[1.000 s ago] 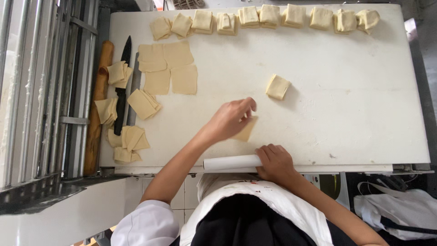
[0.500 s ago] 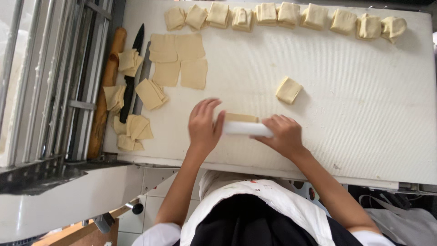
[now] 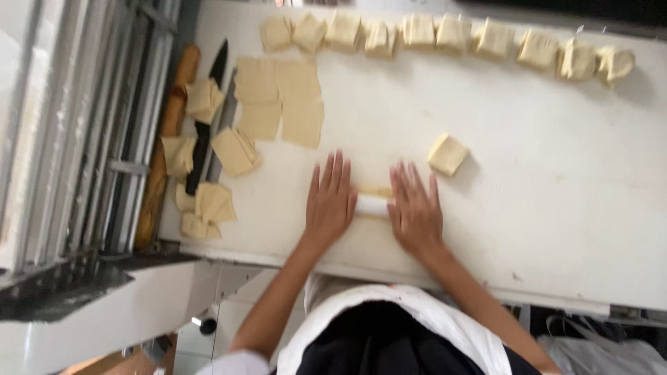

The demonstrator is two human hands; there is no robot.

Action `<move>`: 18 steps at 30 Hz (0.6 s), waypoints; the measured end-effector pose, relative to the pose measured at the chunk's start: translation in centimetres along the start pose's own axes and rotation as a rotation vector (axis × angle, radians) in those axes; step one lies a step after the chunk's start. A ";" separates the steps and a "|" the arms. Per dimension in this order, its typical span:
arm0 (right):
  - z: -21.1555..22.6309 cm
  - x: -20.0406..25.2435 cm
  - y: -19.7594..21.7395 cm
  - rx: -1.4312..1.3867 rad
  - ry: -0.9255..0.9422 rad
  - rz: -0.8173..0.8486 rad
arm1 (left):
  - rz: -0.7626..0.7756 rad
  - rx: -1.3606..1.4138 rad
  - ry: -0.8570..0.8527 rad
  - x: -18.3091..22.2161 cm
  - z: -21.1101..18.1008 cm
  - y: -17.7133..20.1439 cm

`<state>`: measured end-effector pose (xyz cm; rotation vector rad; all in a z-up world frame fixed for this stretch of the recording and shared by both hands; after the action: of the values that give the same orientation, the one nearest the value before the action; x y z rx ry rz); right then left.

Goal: The person rolls small square pieces of dough into cylinders using a white tube on a large work surface.

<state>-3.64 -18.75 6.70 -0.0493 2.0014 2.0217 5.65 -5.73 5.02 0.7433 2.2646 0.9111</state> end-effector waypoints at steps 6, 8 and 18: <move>-1.0 -1.9 -1.0 0.048 -0.038 0.007 | 0.023 -0.033 0.006 -0.8 1.8 -1.2; -1.3 -1.6 -1.2 0.010 -0.026 -0.014 | 0.019 -0.026 0.001 -0.9 2.4 -1.8; -0.4 5.9 -1.5 -0.096 0.031 -0.080 | -0.007 0.047 -0.008 7.9 0.8 -1.1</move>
<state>-9.06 -18.09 3.90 -0.1787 1.8884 2.0768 0.53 -0.75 1.37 0.7583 2.2871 0.8532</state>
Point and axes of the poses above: each hand's wrist, its own x-axis away from the middle knuckle, its own y-axis out of the back of the hand, z = x × y, the point moved 8 cm from there along -x, towards the middle knuckle, and after that the axes turned 12 degrees about x, right-handed, at the moved point
